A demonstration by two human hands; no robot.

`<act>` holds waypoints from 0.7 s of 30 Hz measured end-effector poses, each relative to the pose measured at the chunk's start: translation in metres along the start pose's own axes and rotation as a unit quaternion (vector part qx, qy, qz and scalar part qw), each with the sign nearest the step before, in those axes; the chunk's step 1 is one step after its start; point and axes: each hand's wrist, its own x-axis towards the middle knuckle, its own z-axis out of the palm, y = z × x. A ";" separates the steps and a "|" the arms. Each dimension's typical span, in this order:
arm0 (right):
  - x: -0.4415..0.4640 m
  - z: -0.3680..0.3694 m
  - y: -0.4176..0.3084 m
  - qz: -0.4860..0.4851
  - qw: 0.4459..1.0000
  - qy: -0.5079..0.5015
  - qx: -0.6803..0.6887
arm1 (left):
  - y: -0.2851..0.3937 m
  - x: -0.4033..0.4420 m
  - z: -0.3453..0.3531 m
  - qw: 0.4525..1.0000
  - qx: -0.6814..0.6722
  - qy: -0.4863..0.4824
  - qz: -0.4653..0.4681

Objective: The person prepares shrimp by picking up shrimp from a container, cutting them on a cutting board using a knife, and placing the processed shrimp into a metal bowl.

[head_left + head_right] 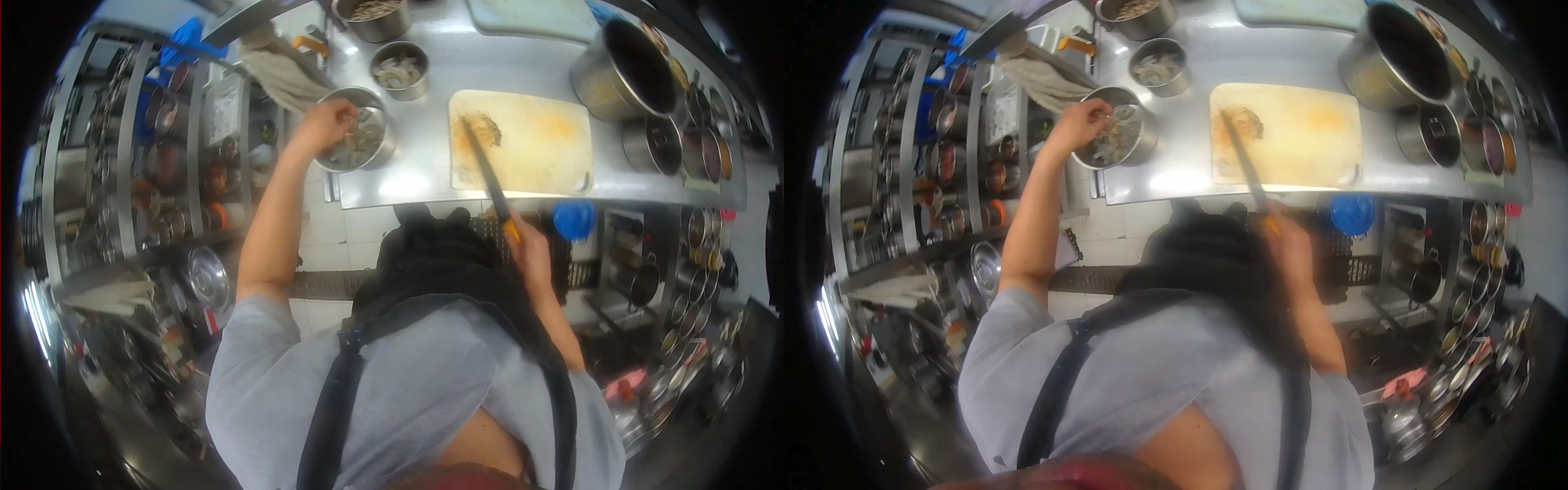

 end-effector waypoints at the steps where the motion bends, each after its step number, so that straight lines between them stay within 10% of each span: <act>1: 0.001 -0.001 0.001 -0.020 1.000 -0.015 -0.011 | 0.016 0.001 0.003 1.000 -0.001 -0.011 0.012; 11: 0.026 -0.019 0.007 0.061 0.997 0.047 -0.008 | 0.112 0.079 0.165 0.985 0.078 -0.126 0.084; 21: 0.013 0.011 0.019 0.114 0.984 0.027 0.134 | 0.113 0.059 0.208 0.982 0.005 0.021 0.187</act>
